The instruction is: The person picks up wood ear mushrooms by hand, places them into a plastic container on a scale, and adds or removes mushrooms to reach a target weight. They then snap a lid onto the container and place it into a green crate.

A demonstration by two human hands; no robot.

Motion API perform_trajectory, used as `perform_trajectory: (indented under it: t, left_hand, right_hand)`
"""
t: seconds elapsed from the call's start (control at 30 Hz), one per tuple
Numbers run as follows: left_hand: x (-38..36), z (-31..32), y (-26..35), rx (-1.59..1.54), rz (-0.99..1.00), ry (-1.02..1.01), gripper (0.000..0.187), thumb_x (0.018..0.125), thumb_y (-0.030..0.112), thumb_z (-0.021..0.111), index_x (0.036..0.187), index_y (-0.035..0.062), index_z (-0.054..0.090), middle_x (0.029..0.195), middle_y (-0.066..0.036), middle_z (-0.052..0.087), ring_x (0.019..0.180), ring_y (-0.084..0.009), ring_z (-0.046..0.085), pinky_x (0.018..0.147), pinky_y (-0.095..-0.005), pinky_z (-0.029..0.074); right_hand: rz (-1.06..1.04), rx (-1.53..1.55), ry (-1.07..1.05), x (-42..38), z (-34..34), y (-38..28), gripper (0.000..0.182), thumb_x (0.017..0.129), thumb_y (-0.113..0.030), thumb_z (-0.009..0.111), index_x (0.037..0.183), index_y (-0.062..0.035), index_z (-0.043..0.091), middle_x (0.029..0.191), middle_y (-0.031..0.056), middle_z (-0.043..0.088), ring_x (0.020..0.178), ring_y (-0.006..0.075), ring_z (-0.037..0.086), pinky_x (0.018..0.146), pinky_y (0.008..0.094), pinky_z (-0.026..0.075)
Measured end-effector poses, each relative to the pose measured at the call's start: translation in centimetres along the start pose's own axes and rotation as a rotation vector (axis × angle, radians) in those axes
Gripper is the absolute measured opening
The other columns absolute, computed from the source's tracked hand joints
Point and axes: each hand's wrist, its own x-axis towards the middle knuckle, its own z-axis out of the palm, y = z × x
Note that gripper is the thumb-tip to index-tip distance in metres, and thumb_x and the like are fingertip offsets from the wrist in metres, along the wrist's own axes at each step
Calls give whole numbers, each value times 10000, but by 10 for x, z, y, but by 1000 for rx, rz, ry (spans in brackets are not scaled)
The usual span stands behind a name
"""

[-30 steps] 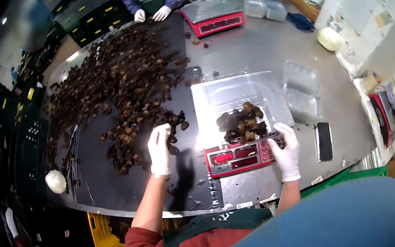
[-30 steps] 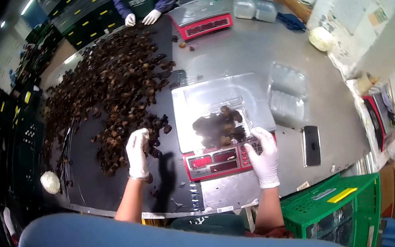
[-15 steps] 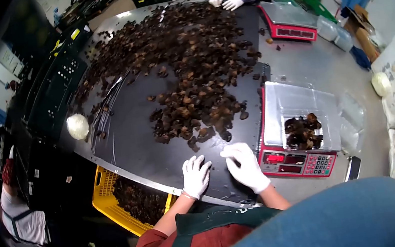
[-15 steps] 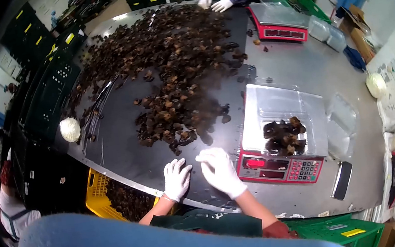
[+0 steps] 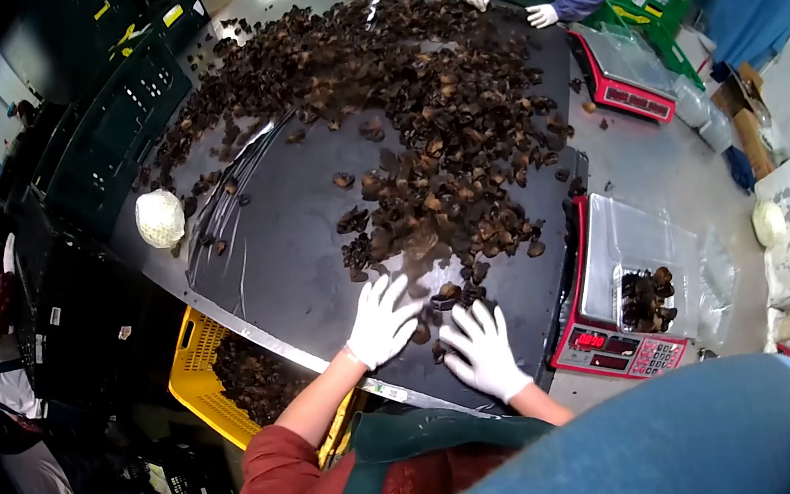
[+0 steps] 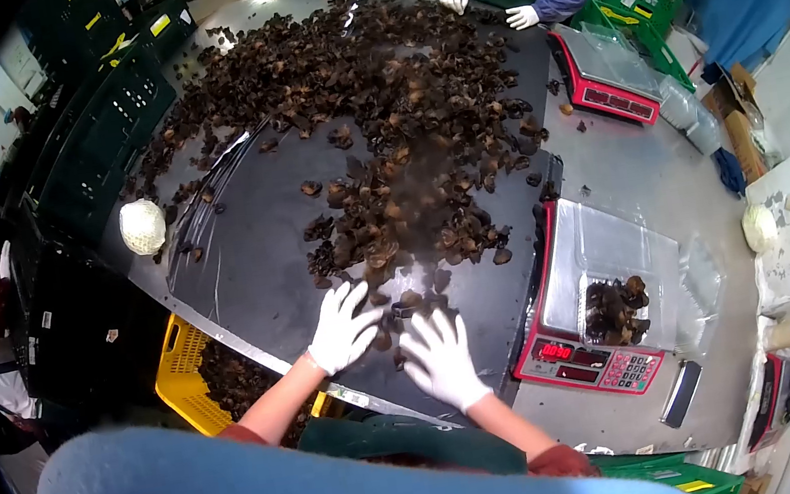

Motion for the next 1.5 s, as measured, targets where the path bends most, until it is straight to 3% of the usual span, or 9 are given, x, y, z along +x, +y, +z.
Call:
perform_trajectory:
  t: [0.2,0.3,0.53,0.67,0.83,0.97,1.17,1.4,1.5]
  left_hand:
    - [-40,-15,2,-54,-44,89,285,778,192,652,1058,148,683,1263,-138,539,1173,-343,470,1023,-548,304]
    - [-23,-14,-1,-52,-90,249,310,765,108,669,1075,104,663,1146,-127,577,1018,-311,540,895,-444,413]
    - [34,-5,7,-13,99,42,356,767,139,640,1122,117,629,1045,-86,611,895,-273,551,824,-381,437]
    - [22,8,0,-291,-159,118,224,770,104,654,991,72,669,880,-114,644,781,-269,589,750,-357,484]
    - [-5,-43,-5,-1231,-939,196,191,837,90,654,1014,20,647,844,-22,637,735,-94,573,671,-225,471]
    - [-52,-71,-42,-833,-1019,442,215,807,22,629,1022,12,638,879,-46,629,773,-105,571,700,-233,475]
    - [-127,-113,-84,489,-841,572,467,710,-58,528,1168,29,559,1088,-170,581,1013,-304,554,928,-403,426]
    - [-45,-69,-28,7,-490,327,244,797,96,618,1038,68,632,960,-124,633,914,-326,587,863,-391,462]
    - [-5,-34,-6,-212,-383,237,258,808,119,623,1063,83,625,992,-126,627,929,-324,584,853,-388,472]
  right_hand:
    - [-69,161,250,-9,-25,-6,341,710,-152,696,1047,-172,650,1163,49,571,1080,271,507,1005,462,332]
    - [110,116,385,25,-17,17,346,726,-121,688,1068,-141,641,1143,91,572,1060,302,523,948,435,386]
    - [39,53,153,72,-3,18,396,783,-200,629,1170,-126,588,1160,109,569,1089,303,510,960,431,376]
    - [113,80,163,57,4,36,210,795,-165,607,1001,-126,624,1036,70,607,1014,272,536,890,395,415]
    - [70,202,217,40,8,42,262,773,-118,647,1035,-109,640,1071,98,609,1054,287,539,920,402,418]
    - [166,237,262,46,7,31,406,774,-133,671,1176,-108,615,1204,126,580,1128,303,526,976,395,403]
    - [85,120,87,66,4,6,680,768,-379,676,1363,-127,466,1387,184,427,1246,392,374,1049,497,278]
    - [25,-41,68,93,19,-10,304,781,-313,652,1018,-130,598,1053,76,571,999,276,484,933,467,329]
    - [10,37,82,96,29,4,232,818,-260,611,1007,-129,635,993,67,622,959,262,528,933,438,337]
